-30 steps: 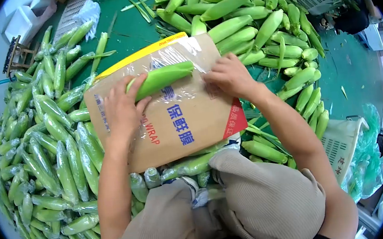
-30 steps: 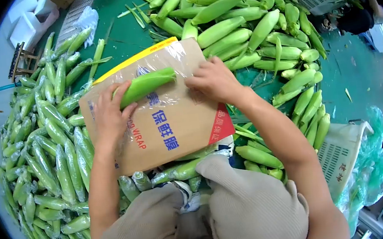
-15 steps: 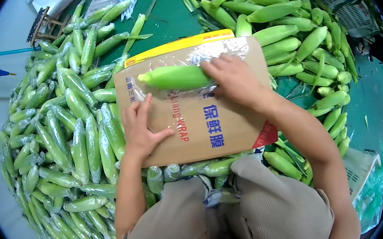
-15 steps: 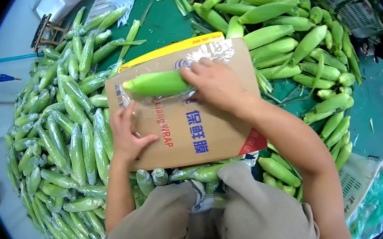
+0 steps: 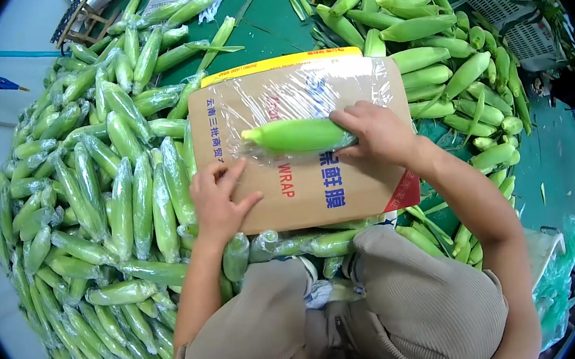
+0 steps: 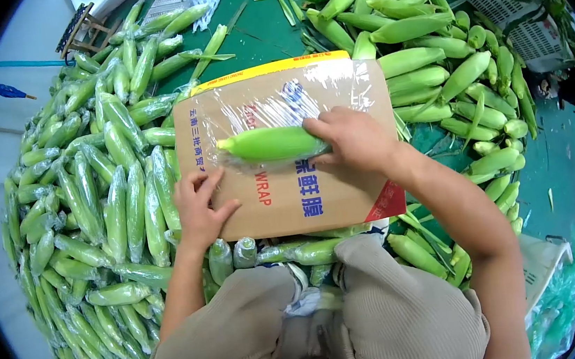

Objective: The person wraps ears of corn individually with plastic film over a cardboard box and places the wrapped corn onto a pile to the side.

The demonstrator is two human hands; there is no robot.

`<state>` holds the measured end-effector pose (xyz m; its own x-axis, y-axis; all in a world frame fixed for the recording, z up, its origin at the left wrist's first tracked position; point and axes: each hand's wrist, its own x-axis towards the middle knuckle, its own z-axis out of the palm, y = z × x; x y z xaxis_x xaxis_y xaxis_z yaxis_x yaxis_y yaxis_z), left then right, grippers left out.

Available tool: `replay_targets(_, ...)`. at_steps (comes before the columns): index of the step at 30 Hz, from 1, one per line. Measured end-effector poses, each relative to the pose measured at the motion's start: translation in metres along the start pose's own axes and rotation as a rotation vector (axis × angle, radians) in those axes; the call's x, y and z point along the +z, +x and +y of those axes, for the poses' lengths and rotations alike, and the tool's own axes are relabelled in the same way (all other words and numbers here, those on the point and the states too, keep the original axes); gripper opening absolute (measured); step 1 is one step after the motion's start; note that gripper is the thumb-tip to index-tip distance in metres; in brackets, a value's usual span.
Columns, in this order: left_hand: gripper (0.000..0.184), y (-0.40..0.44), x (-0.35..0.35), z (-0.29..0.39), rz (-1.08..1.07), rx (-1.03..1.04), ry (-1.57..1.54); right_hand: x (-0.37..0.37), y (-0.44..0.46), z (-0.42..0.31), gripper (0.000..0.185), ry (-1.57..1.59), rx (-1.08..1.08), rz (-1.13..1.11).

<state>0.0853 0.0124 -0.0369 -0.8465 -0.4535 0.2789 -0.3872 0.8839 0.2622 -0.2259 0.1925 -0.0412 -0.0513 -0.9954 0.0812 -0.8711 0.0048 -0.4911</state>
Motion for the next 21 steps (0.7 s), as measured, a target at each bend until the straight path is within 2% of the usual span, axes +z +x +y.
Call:
replay_targets(1,0.042,-0.003,0.008,-0.012,0.008,-0.089,0.003,0.001,0.0,0.002,0.057,-0.008,0.028,-0.004)
replay_targets(4,0.038,0.006,0.02,-0.037,0.019,-0.092,-0.098,0.007,-0.001,-0.005,0.059,-0.034,0.126,0.084)
replay_targets(5,0.023,0.008,0.026,-0.036,0.087,-0.038,-0.037,0.007,-0.001,-0.008,0.058,-0.056,0.139,0.076)
replay_targets(7,0.013,0.004,0.032,-0.039,0.143,-0.111,-0.013,0.007,-0.001,-0.01,0.056,-0.105,0.175,0.076)
replay_targets(8,0.009,-0.002,0.034,-0.037,0.158,-0.141,-0.008,0.003,0.0,-0.006,0.055,-0.086,0.123,0.025)
replay_targets(9,0.009,-0.013,0.032,-0.034,0.241,-0.386,-0.31,-0.004,0.0,-0.005,0.055,-0.061,0.077,-0.03)
replay_targets(11,0.018,-0.002,0.021,-0.01,0.452,-0.309,-0.78,-0.012,0.002,-0.012,0.052,-0.041,-0.036,-0.212)
replay_targets(13,0.029,0.004,0.026,0.026,0.348,-0.174,-1.211,-0.001,0.007,-0.029,0.052,0.095,-0.085,-0.249)
replay_targets(14,0.036,0.01,0.032,0.04,0.128,-0.059,-1.397,0.0,0.01,-0.034,0.052,0.15,-0.114,-0.259)
replay_targets(15,0.038,0.019,0.031,0.047,0.024,0.035,-1.005,0.005,0.012,-0.034,0.056,0.189,-0.047,-0.313)
replay_targets(17,0.043,0.049,0.025,0.057,-0.156,0.209,-0.215,0.001,0.008,-0.052,0.062,-0.027,0.043,-0.211)
replay_targets(18,0.044,0.072,0.023,0.054,-0.204,0.249,-0.049,-0.002,0.009,-0.055,0.065,-0.148,0.113,-0.153)
replay_targets(19,0.046,0.095,0.023,0.054,-0.246,0.302,0.086,0.002,0.013,-0.055,0.069,-0.116,0.097,0.057)
replay_targets(20,0.046,0.12,0.029,0.046,-0.327,0.212,0.028,0.005,0.014,-0.051,0.073,-0.131,0.091,0.254)
replay_targets(21,0.051,0.129,0.072,0.019,-0.043,0.312,0.107,0.001,0.018,-0.049,0.074,-0.07,0.149,0.206)
